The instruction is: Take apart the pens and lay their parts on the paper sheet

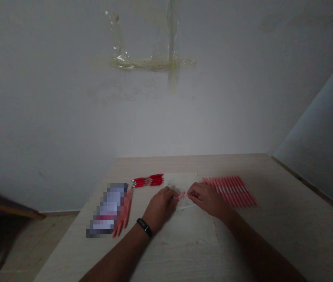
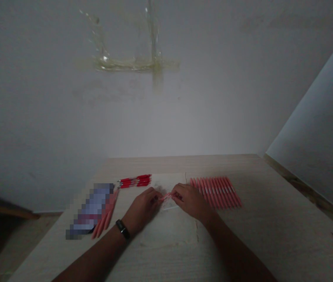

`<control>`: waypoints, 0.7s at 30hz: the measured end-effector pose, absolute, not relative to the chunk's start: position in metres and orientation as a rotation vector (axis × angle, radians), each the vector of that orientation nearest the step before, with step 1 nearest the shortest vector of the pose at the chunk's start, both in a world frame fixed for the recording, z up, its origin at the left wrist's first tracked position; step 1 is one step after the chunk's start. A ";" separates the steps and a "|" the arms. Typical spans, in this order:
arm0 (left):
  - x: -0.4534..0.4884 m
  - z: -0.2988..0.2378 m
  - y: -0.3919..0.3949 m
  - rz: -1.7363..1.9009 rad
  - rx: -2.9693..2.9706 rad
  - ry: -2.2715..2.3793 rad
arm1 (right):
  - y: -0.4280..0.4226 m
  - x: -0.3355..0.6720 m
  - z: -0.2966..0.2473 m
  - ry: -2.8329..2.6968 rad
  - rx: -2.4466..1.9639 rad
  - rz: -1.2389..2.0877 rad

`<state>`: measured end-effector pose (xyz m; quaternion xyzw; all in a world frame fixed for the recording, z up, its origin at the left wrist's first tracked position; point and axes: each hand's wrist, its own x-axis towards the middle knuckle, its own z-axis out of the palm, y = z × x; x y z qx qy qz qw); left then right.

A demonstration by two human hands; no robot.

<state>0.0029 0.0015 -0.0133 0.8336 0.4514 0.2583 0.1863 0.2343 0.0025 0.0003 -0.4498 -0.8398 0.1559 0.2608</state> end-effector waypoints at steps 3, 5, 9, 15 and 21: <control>0.002 -0.015 0.002 0.721 2.351 1.274 | 0.002 0.235 0.001 -2.269 -1.210 0.420; 0.001 -0.017 0.003 0.717 2.347 1.275 | 0.002 0.235 0.001 -2.275 -1.213 0.416; 0.002 -0.020 0.003 0.716 2.347 1.271 | 0.004 0.237 0.000 -2.288 -1.222 0.396; 0.002 -0.020 0.002 0.724 2.327 1.281 | 0.007 0.241 0.000 -2.293 -1.236 0.330; 0.004 -0.008 0.000 0.728 2.309 1.271 | 0.010 0.246 0.000 -2.255 -1.280 0.294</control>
